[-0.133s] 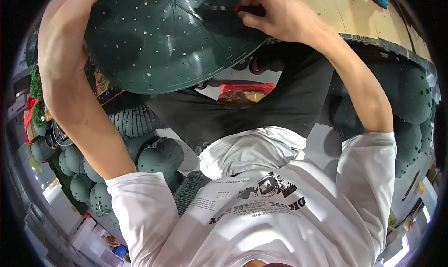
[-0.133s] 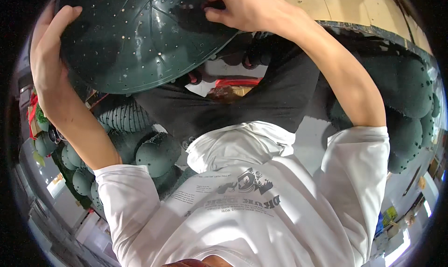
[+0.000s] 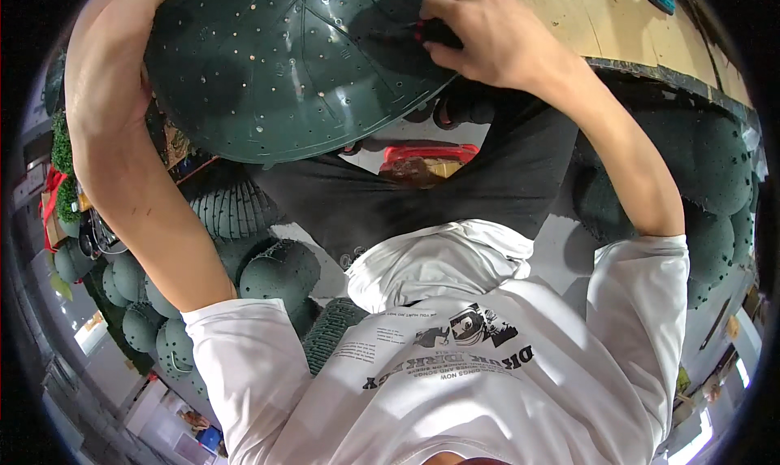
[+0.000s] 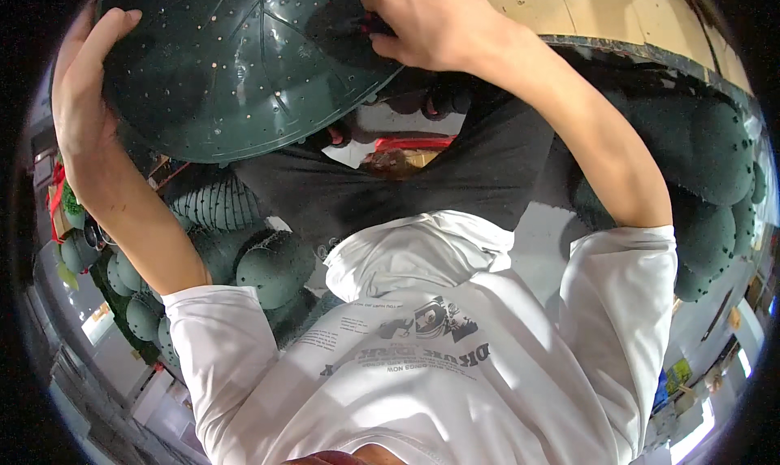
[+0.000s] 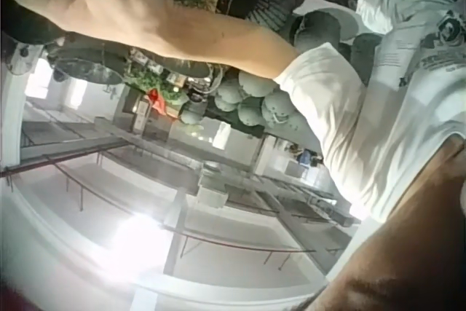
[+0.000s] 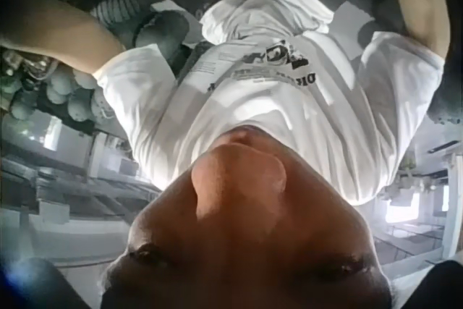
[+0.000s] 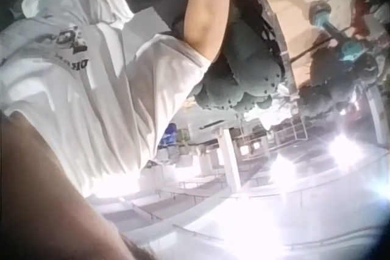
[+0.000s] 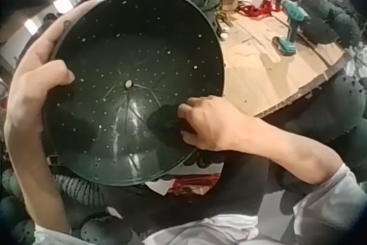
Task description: Assembling artificial plant components by inserting and trimming green plastic foliage into a hemispherical base using pliers.
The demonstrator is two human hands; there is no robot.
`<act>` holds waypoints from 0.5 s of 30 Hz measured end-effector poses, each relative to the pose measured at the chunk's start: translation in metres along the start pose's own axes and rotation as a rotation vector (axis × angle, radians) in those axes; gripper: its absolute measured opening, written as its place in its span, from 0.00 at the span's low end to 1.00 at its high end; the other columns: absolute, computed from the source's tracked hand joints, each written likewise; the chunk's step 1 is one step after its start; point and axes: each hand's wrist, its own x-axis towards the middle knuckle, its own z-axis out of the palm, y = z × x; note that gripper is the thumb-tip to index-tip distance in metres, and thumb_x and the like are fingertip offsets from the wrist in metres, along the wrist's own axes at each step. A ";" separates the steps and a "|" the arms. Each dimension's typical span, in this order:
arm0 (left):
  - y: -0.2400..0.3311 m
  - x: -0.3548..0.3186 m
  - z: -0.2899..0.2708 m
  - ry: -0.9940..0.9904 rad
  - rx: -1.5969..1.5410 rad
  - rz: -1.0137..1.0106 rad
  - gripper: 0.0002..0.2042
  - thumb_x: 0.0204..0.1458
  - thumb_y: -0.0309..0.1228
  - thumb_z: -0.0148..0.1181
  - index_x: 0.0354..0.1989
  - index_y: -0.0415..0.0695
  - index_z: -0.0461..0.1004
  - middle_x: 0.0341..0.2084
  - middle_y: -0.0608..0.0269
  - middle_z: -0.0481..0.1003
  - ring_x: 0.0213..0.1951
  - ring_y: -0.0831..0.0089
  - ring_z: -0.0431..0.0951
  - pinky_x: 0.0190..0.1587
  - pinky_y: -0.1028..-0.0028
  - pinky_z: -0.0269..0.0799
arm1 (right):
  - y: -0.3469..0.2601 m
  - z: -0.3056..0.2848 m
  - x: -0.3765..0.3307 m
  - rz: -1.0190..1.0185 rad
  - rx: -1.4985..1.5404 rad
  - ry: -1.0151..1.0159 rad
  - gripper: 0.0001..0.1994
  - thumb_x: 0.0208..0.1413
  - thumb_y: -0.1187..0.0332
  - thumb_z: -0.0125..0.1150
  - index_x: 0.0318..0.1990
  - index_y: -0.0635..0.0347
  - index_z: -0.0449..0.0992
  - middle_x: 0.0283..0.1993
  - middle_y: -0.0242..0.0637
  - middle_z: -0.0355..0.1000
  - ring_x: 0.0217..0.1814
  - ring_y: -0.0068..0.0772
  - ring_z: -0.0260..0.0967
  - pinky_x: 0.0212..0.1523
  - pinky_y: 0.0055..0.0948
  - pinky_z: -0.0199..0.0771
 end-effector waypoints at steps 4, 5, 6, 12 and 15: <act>0.002 -0.007 0.017 0.019 0.001 0.027 0.14 0.59 0.29 0.58 0.47 0.32 0.81 0.41 0.50 0.83 0.43 0.64 0.84 0.50 0.70 0.78 | 0.002 0.015 -0.003 -0.088 -0.139 0.039 0.21 0.51 0.58 0.69 0.48 0.61 0.77 0.45 0.46 0.74 0.52 0.48 0.75 0.54 0.43 0.71; 0.003 -0.003 0.012 0.024 0.003 0.032 0.14 0.59 0.29 0.58 0.47 0.32 0.81 0.41 0.50 0.83 0.43 0.64 0.84 0.50 0.70 0.78 | 0.002 0.017 -0.003 -0.090 -0.136 0.038 0.21 0.51 0.58 0.69 0.48 0.61 0.77 0.45 0.46 0.74 0.52 0.48 0.75 0.54 0.43 0.71; -0.001 -0.004 0.011 0.028 0.005 0.038 0.14 0.59 0.29 0.58 0.47 0.32 0.81 0.41 0.50 0.83 0.43 0.64 0.84 0.50 0.70 0.78 | 0.003 0.019 -0.002 -0.102 -0.127 0.071 0.21 0.51 0.58 0.69 0.49 0.60 0.77 0.45 0.45 0.73 0.52 0.48 0.74 0.54 0.43 0.70; -0.015 0.000 -0.003 0.050 0.006 0.074 0.14 0.59 0.29 0.58 0.47 0.32 0.82 0.41 0.50 0.83 0.43 0.64 0.84 0.50 0.70 0.78 | 0.009 0.029 0.003 -0.183 -0.127 0.151 0.22 0.51 0.58 0.70 0.50 0.60 0.76 0.46 0.45 0.72 0.52 0.48 0.72 0.53 0.46 0.68; -0.019 -0.002 -0.007 0.062 0.006 0.091 0.14 0.59 0.29 0.58 0.47 0.32 0.82 0.41 0.50 0.83 0.43 0.64 0.84 0.50 0.69 0.78 | 0.012 0.031 0.005 -0.213 -0.136 0.165 0.22 0.51 0.58 0.69 0.51 0.60 0.76 0.46 0.45 0.71 0.53 0.48 0.71 0.54 0.47 0.66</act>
